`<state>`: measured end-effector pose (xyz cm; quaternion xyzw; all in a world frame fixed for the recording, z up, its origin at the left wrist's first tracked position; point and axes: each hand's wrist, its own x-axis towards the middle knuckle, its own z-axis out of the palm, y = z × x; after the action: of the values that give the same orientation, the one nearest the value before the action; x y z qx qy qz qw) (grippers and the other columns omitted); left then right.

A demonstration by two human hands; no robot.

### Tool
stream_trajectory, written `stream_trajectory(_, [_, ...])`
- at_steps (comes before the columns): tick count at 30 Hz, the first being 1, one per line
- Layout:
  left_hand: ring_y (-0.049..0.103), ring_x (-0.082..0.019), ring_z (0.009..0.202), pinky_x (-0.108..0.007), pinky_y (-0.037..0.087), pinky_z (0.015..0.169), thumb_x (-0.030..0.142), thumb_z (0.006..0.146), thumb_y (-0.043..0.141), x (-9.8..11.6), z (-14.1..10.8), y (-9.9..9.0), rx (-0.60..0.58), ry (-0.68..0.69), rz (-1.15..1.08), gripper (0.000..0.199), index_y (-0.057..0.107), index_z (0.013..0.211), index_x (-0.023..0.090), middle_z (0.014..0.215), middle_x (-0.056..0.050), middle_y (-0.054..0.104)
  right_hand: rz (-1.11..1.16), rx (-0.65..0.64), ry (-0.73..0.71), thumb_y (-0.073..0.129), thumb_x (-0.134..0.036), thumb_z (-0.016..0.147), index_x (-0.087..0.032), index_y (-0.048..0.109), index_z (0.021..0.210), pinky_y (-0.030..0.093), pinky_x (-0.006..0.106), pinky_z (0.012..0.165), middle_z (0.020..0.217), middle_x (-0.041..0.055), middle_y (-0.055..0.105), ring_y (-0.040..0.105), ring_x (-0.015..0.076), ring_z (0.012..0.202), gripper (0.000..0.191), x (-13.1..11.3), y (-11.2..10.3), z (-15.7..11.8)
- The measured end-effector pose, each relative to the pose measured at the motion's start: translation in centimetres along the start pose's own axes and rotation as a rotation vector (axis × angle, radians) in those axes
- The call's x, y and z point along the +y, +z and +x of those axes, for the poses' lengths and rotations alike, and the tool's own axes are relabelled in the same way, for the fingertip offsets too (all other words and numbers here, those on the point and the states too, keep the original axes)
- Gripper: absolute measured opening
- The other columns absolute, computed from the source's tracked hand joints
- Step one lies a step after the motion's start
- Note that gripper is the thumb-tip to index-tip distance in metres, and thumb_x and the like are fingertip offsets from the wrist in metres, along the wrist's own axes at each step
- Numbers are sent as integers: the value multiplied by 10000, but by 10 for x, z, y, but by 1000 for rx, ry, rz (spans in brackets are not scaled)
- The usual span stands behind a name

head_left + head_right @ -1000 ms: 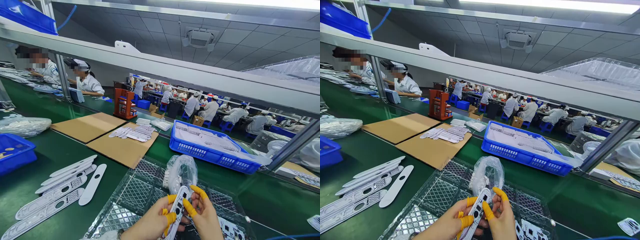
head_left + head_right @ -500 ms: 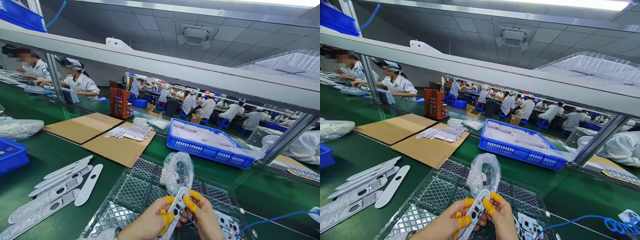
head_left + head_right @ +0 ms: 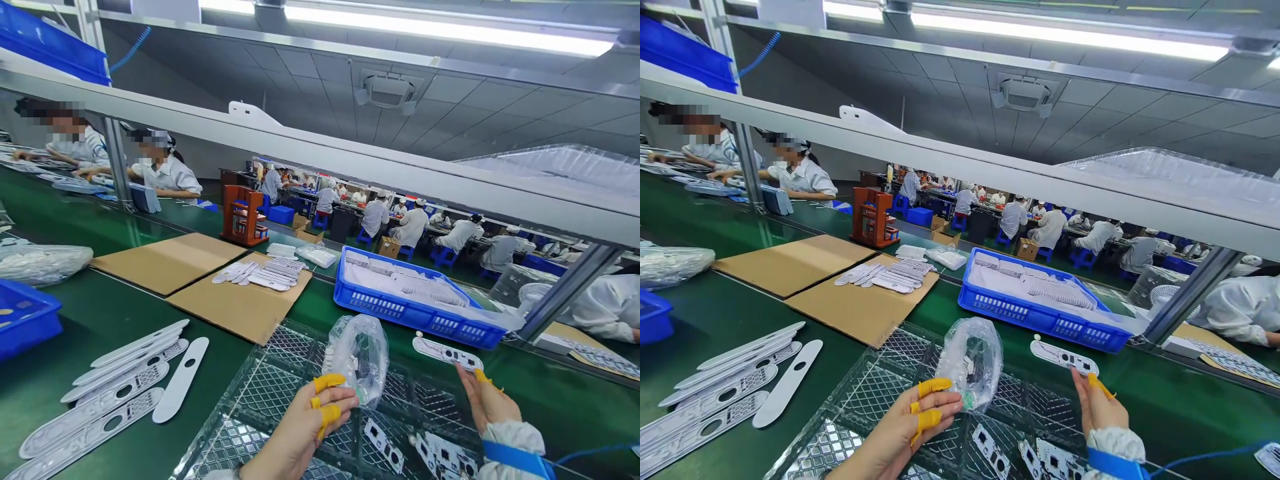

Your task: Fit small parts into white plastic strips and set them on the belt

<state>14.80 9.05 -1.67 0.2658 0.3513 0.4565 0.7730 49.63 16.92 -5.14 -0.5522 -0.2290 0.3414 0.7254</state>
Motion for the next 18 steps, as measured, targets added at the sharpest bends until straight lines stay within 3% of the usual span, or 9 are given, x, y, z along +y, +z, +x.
stream_trajectory(3, [562,-247,1091,-353,430,991,200,730,621,4,0,-2,-23,-41,-70,497,387,1162,129,1235,-170,538,-33,-28,59,696,-272,472,-220,507,774,548,372,659,777,30,601,631,226,738,360,7,21,-18])
stream_trajectory(6, [569,-237,1082,-351,441,972,206,740,581,10,6,-11,-18,5,11,447,402,1146,148,1233,-156,536,-147,-218,58,710,-284,508,-162,595,919,513,323,760,918,58,653,621,218,833,444,29,46,-63])
stream_trajectory(9, [584,-205,1057,-362,478,904,174,800,398,18,15,-31,176,308,525,353,372,1152,159,1187,-146,547,-401,-424,-9,597,-372,636,-127,606,976,480,349,801,902,86,688,617,232,804,419,56,63,-106])
stream_trajectory(12, [505,-197,1159,-428,423,963,68,765,258,24,23,-55,374,557,1126,422,337,1172,146,1263,-162,472,-571,-461,-154,531,-398,679,-135,611,992,452,366,820,885,78,698,625,241,759,416,80,66,-131])
stream_trajectory(16, [261,-242,1330,-496,135,1124,45,709,363,21,29,-75,321,589,1432,430,451,1123,116,1385,-165,355,-704,-489,-339,404,-438,790,-159,585,1057,449,372,814,955,82,680,623,241,796,426,94,61,-138])
stream_trajectory(18, [265,-239,1328,-471,113,1136,14,683,380,18,32,-81,272,579,1533,432,505,1083,117,1365,-155,395,-806,-540,-411,378,-404,810,-150,588,1054,443,387,836,1021,106,656,606,263,889,410,94,59,-138])
